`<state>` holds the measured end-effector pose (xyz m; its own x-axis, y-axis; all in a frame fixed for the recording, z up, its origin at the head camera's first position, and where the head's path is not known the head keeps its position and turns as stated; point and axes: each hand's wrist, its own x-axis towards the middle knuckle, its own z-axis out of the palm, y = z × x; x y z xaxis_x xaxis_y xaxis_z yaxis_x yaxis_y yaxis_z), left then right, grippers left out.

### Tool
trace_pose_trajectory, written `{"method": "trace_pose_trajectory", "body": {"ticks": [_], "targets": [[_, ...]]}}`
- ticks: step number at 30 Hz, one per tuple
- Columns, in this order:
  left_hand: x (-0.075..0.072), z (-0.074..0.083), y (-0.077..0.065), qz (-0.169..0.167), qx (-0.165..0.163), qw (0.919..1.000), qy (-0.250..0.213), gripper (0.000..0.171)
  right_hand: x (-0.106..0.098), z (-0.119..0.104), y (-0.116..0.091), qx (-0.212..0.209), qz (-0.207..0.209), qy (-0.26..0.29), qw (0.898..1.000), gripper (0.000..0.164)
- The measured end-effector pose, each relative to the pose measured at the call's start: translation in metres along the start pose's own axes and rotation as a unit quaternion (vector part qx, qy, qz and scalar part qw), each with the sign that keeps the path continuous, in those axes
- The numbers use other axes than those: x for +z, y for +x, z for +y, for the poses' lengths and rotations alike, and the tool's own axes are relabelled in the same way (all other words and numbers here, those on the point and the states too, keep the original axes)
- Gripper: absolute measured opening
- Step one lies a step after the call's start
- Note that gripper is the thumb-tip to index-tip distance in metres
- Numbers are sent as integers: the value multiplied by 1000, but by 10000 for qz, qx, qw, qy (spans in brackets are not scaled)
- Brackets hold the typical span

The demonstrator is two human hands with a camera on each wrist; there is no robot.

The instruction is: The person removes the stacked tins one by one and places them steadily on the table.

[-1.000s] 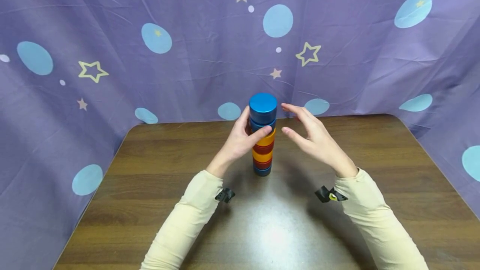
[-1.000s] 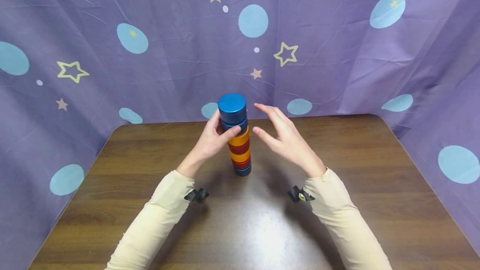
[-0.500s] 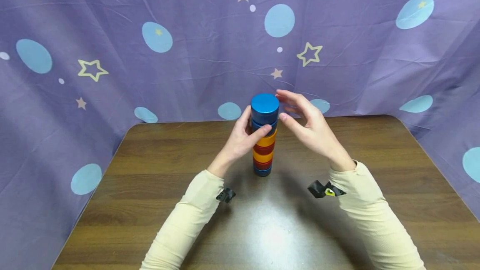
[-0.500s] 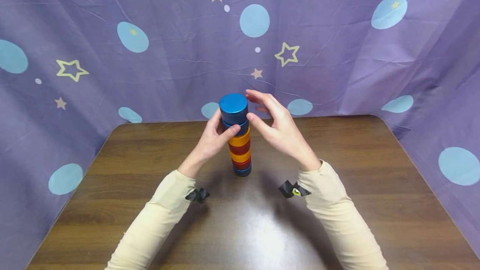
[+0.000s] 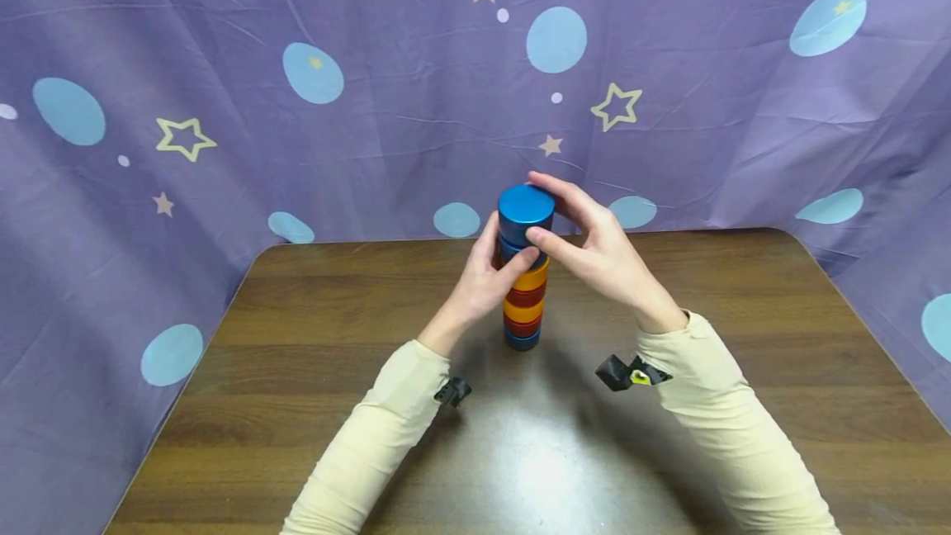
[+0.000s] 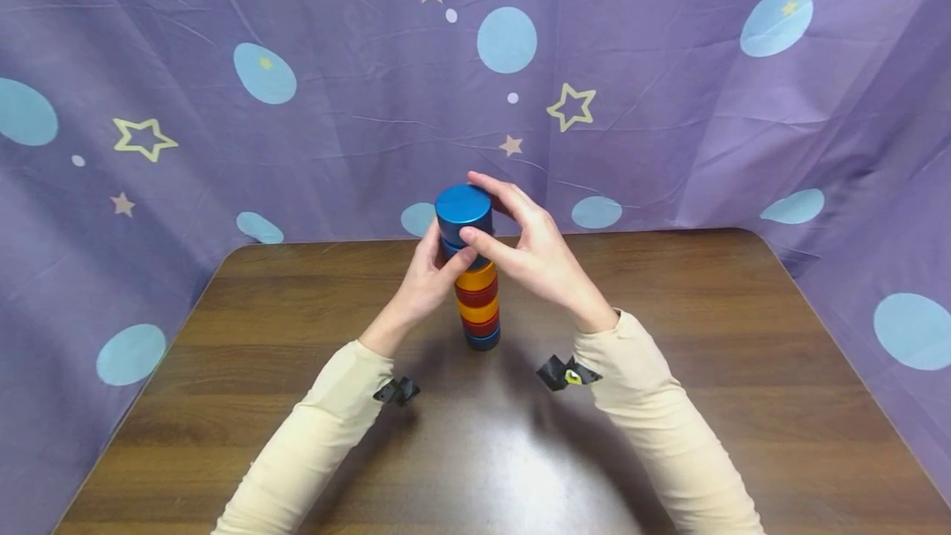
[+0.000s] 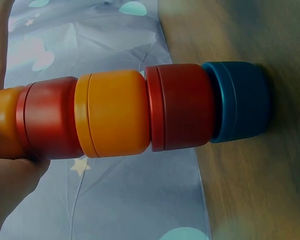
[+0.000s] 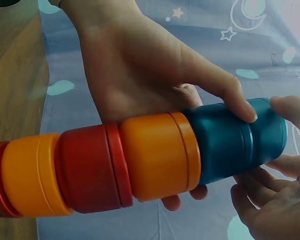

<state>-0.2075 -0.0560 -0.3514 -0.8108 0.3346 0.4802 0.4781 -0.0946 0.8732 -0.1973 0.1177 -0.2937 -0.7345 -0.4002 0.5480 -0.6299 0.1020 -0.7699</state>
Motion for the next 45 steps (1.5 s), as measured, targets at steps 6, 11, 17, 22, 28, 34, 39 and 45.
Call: {"method": "trace_pose_trajectory", "body": {"ticks": [6,11,17,22,28,34,39,45], "targets": [[0,0,0,-24,83,9999,70,92,3,1,0,131,153,280,9994,58],[-1,0,0,-30,141,9997,188,88,1,2,-1,62,464,448,9979,56],[-1,0,0,-50,79,9998,157,89,-3,4,-4,19,675,471,9966,56],[-1,1,-1,-128,-55,9998,105,87,-10,4,-8,145,897,416,9950,55],[-2,0,-1,-180,-15,9998,90,81,-18,5,-12,192,1278,589,9899,53],[-2,-1,-2,-163,25,9999,20,80,-22,10,-15,294,1473,698,9862,50],[-2,-2,-2,-193,86,9998,-34,77,-24,15,-19,556,1562,530,9847,51],[-2,-3,-1,-209,137,9996,-90,75,-25,24,-24,770,1466,235,9859,49]]}}
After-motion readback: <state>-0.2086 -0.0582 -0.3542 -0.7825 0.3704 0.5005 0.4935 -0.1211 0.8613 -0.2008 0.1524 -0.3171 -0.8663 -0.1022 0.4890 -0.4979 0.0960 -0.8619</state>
